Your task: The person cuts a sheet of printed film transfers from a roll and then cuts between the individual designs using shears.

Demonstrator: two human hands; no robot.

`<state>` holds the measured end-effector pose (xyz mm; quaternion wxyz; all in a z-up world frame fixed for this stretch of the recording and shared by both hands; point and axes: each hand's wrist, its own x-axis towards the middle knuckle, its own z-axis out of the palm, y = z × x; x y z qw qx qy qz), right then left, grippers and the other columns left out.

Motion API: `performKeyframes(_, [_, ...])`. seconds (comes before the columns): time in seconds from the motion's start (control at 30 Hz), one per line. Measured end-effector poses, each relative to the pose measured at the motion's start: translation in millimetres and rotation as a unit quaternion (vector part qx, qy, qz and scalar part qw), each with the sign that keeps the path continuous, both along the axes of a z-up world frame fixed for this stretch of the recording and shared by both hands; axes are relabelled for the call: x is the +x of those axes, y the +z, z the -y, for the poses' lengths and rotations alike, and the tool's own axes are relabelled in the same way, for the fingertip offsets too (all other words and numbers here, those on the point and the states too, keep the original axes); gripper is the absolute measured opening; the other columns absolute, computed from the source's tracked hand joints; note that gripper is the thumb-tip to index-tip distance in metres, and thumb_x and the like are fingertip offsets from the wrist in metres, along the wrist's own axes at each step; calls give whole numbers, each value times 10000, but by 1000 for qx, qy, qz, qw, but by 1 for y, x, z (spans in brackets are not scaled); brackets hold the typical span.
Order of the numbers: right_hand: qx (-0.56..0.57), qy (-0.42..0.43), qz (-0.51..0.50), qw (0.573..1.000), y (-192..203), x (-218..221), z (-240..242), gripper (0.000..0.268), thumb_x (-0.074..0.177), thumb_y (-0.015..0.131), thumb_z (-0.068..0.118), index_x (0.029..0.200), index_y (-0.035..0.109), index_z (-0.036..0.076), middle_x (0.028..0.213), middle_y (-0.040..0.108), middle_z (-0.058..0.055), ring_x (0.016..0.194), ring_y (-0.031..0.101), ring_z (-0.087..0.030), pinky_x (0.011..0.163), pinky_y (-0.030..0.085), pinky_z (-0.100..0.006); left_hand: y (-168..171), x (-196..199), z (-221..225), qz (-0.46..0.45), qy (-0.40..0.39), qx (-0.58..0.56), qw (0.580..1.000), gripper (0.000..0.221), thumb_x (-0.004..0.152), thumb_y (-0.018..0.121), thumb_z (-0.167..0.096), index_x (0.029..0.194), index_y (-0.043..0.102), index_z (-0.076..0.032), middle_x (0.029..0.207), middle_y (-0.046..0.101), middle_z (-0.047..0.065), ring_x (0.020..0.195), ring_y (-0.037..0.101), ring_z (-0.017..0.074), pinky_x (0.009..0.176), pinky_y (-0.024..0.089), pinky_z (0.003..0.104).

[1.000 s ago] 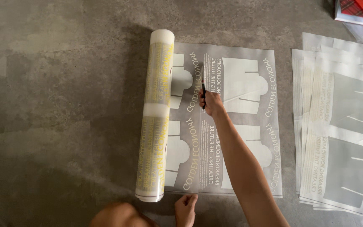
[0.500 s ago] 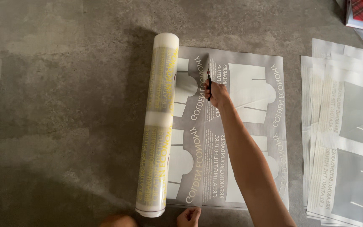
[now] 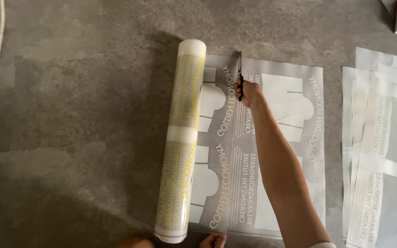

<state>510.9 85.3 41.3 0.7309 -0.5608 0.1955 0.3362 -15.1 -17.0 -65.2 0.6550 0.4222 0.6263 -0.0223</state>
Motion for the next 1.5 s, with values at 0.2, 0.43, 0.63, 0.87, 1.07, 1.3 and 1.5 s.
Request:
performKeyframes(0.2, [-40,-75,113,990,50,-59,26,196,787,408,-20,739,596,8,601,467,-31,460,386,-98,363,275,-201,75,25,-19,-77,-77,-35,993,157,651,726,-216,645,736,-60,478,427,14,387,367,109,346,389,284])
performKeyframes(0.43, [-525,111,390,748,53,-177,192,364,769,667,286,1005,561,31,887,650,-144,823,577,-388,681,415,-417,145,38,4,49,-311,110,943,431,646,701,-306,1042,571,-197,880,543,18,850,573,115,812,480,224])
performKeyframes(0.63, [-661,149,210,705,48,-289,315,617,750,694,388,1079,406,-47,990,567,-192,988,540,-364,781,453,-438,158,74,26,66,-498,380,777,685,808,580,-419,1300,289,-42,1255,316,211,1162,306,376,925,304,493])
performKeyframes(0.87, [-719,156,185,652,7,-328,351,485,720,679,322,986,391,36,941,552,-159,930,584,-364,810,483,-434,169,84,54,-84,-510,588,622,903,700,646,-492,1316,298,69,1395,192,334,1307,185,457,1063,142,510])
performKeyframes(1.07, [-630,54,238,738,20,-322,357,360,711,662,160,947,414,48,848,566,-186,864,580,-384,757,464,-470,160,80,77,23,-536,557,634,545,811,582,-240,1253,379,5,1340,299,293,1267,292,449,1034,247,500])
performKeyframes(1.3, [-589,-58,298,749,89,-298,405,287,714,633,110,923,438,89,837,597,-148,828,599,-353,728,470,-450,231,109,129,258,-461,447,722,544,819,483,-4,1305,259,93,1226,439,310,1088,501,433,866,433,487])
performKeyframes(1.5, [-600,-137,334,714,113,-297,492,275,713,630,105,957,504,93,852,585,-160,837,582,-367,732,463,-456,248,133,186,340,-492,389,701,589,823,459,-16,1352,206,42,1317,346,258,1158,448,409,921,419,470])
